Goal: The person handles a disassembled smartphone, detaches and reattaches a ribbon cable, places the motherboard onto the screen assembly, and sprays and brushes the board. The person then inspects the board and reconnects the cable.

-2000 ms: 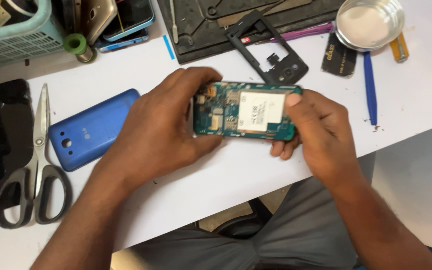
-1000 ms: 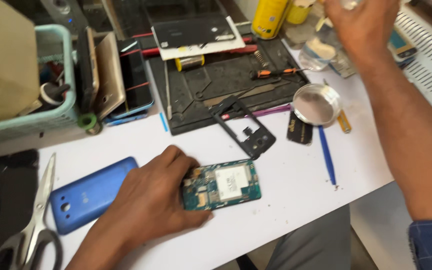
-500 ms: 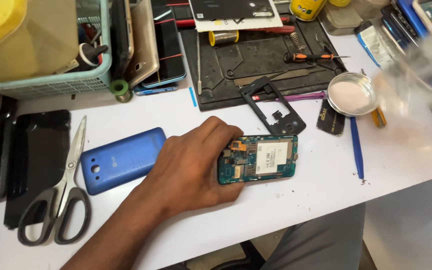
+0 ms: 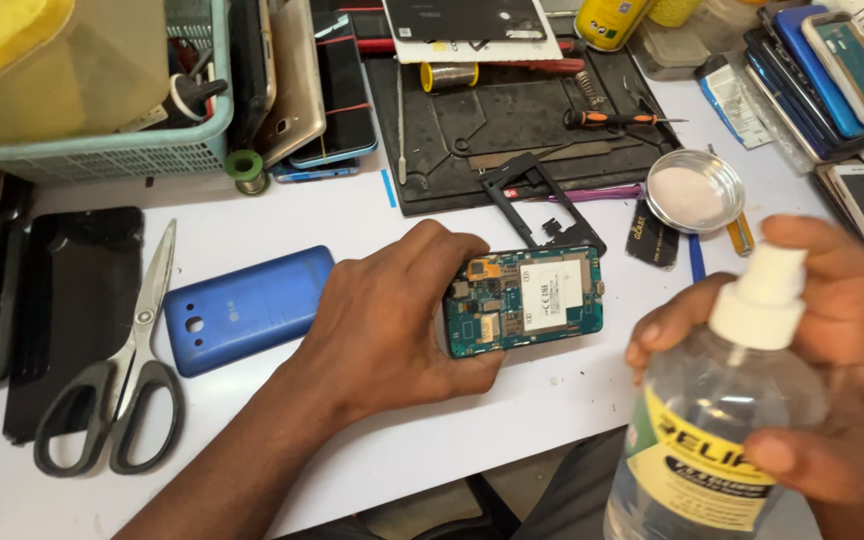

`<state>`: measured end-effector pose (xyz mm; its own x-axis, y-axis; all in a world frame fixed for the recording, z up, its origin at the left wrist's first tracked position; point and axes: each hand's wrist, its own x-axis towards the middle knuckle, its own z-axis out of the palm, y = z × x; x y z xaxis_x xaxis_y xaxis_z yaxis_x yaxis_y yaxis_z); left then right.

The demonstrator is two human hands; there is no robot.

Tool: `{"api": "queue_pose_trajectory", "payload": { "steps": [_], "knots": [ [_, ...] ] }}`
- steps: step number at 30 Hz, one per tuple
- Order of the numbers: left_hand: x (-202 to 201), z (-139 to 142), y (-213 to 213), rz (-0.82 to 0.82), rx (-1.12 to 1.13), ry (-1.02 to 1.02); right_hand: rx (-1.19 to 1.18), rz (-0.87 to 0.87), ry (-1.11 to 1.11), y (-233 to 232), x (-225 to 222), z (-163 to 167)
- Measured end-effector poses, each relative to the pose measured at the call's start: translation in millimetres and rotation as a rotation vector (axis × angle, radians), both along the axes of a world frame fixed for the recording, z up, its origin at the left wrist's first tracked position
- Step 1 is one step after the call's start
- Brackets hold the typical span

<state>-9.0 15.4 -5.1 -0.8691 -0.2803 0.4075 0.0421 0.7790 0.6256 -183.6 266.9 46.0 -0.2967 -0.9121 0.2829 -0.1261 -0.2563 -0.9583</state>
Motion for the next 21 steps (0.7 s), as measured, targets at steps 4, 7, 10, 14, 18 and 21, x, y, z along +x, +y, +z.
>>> {"api": "queue_pose_trajectory", "payload": {
  "steps": [4, 7, 10, 14, 18, 21],
  "knots": [
    [2, -1, 0, 0.008, -0.009, 0.058, 0.076, 0.034, -0.018, -8, 9, -3],
    [2, -1, 1, 0.024, -0.004, 0.066, 0.122, 0.051, 0.012, -10, 10, 1],
    [2, -3, 1, 0.018, -0.036, 0.124, 0.228, -0.044, 0.209, -8, 15, 11],
    [3, -7, 2, 0.024, -0.022, 0.114, 0.338, -0.225, 0.673, -16, 31, 18],
    [0, -9, 2, 0.026, 0.009, 0.077, 0.324, -0.267, 1.075, -35, 37, 22],
    [0, -10, 2, 0.021, 0.005, 0.082, 0.339, -0.229, 1.383, -46, 35, 28]
  ]
}}
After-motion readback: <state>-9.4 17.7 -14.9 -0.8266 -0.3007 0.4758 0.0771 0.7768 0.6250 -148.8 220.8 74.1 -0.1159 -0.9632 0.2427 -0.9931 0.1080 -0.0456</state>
